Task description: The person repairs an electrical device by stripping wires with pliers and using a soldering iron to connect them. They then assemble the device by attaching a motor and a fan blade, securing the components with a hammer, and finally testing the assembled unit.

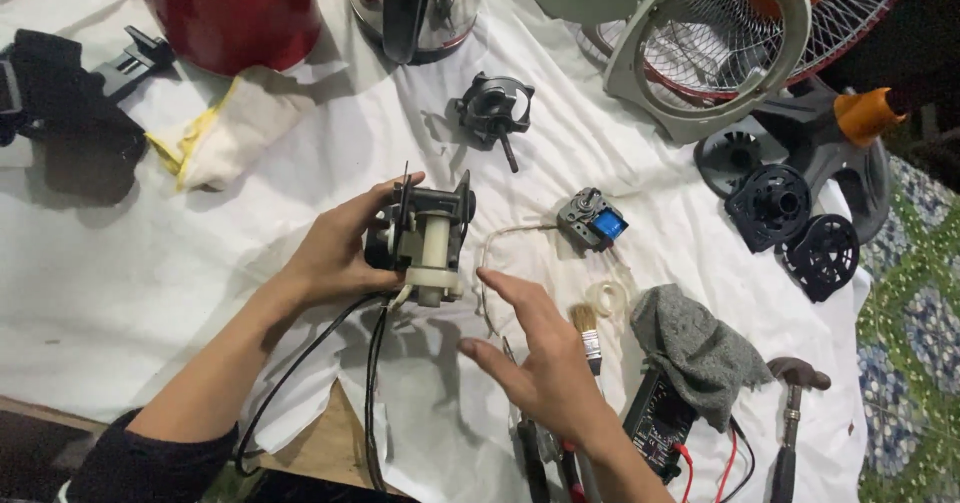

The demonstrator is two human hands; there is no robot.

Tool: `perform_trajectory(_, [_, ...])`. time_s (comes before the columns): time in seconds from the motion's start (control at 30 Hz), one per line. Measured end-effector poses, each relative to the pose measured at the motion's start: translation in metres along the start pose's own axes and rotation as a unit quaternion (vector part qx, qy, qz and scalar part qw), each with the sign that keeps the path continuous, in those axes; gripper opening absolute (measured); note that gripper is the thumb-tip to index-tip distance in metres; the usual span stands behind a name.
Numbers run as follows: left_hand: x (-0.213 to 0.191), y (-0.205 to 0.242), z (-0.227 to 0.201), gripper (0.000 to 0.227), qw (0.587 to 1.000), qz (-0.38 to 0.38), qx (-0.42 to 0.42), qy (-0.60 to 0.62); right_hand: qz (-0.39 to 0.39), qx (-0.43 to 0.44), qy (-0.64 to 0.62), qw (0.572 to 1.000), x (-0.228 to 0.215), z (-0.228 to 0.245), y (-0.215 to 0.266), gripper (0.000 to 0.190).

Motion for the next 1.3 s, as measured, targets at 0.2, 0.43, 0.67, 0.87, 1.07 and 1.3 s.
perform_trajectory(0.2, [-0.019,0.008,-0.035,0.108,0.992,0.071,-0.055,0.084,-0.026,0.037,-0.059,0.997,-0.014,0.006,0.003,0.064])
perform_trajectory(0.43, [-0.015,0.012,-0.059,0.097,0.99,0.024,0.015,0.137,-0.07,0.056,-0.123,0.988,-0.011,0.019,-0.003,0.055])
perform_trajectory(0.67, [-0.014,0.008,-0.037,0.103,0.985,-0.099,0.08,0.12,-0.18,0.107,-0.063,0.976,-0.017,-0.041,-0.04,0.05])
perform_trajectory(0.87, [-0.014,0.025,-0.029,0.097,0.969,-0.214,0.121,0.033,-0.151,0.191,-0.01,0.97,-0.005,-0.112,-0.103,0.071])
perform_trajectory(1.07, [-0.012,0.031,-0.026,0.089,0.959,-0.241,0.149,0.021,-0.019,0.285,-0.145,0.948,0.025,-0.109,-0.144,0.084])
perform_trajectory(1.3, [-0.012,0.031,-0.025,0.091,0.953,-0.239,0.185,0.025,-0.088,0.337,-0.464,0.815,0.105,-0.208,-0.164,0.03])
Point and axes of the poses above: each hand's wrist, its own y-axis away from the middle knuckle, its own x-axis out of the palm, z = x × y, the point moved 7 cm from there along -y, towards the middle knuckle, and after that the axes turned 13 degrees about y, right-handed, at the moved point
